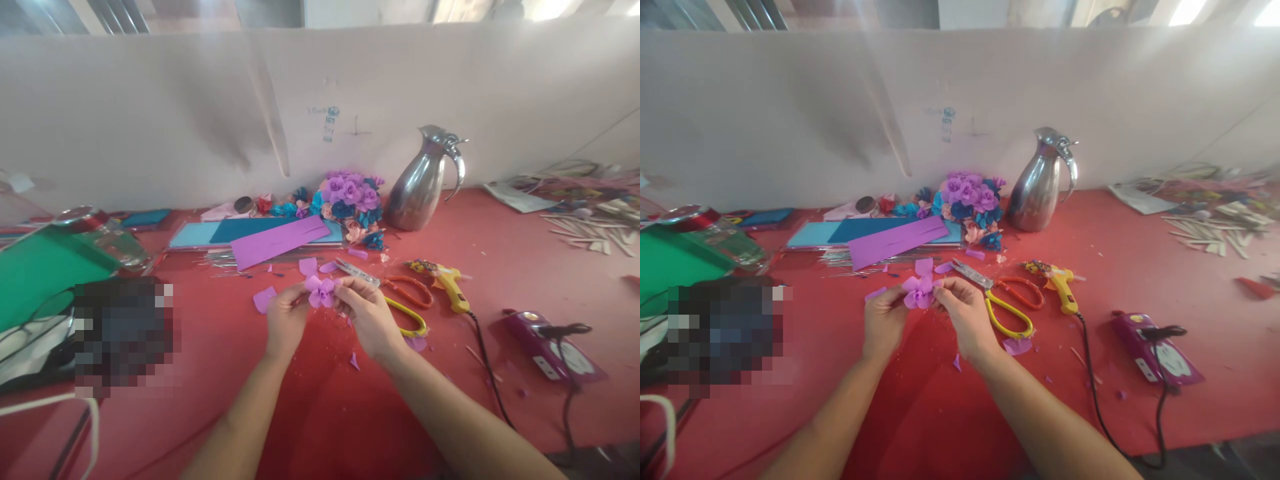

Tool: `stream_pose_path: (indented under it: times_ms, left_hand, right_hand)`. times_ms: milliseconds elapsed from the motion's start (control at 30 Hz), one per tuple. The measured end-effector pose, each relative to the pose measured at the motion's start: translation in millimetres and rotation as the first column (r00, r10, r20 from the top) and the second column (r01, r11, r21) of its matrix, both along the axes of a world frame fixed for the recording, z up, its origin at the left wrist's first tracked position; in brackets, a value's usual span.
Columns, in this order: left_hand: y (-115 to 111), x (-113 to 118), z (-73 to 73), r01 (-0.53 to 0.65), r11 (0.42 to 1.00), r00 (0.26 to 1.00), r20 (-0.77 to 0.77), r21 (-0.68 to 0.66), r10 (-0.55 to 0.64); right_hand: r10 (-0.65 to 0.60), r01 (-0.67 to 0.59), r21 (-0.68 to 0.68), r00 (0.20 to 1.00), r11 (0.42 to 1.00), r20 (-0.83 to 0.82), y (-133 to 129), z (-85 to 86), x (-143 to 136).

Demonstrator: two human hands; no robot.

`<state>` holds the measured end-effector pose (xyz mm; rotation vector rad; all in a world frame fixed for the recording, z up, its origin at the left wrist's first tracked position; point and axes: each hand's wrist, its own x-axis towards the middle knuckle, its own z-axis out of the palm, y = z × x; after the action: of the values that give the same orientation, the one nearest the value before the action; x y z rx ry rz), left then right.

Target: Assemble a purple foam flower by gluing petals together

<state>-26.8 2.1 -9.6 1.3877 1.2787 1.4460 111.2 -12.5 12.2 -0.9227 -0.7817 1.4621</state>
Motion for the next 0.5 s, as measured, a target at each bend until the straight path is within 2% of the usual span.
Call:
stream_pose_path:
  times_ms: [500]
  left_hand:
    - [1.1,2.0,-5.9,-0.057,0.998,0.996,0.065,-0.017,0.058]
  right_hand:
    - [0.035,-0.037,-0.013,0.992,0.999,-0.123,-2.1,2.1,1.1]
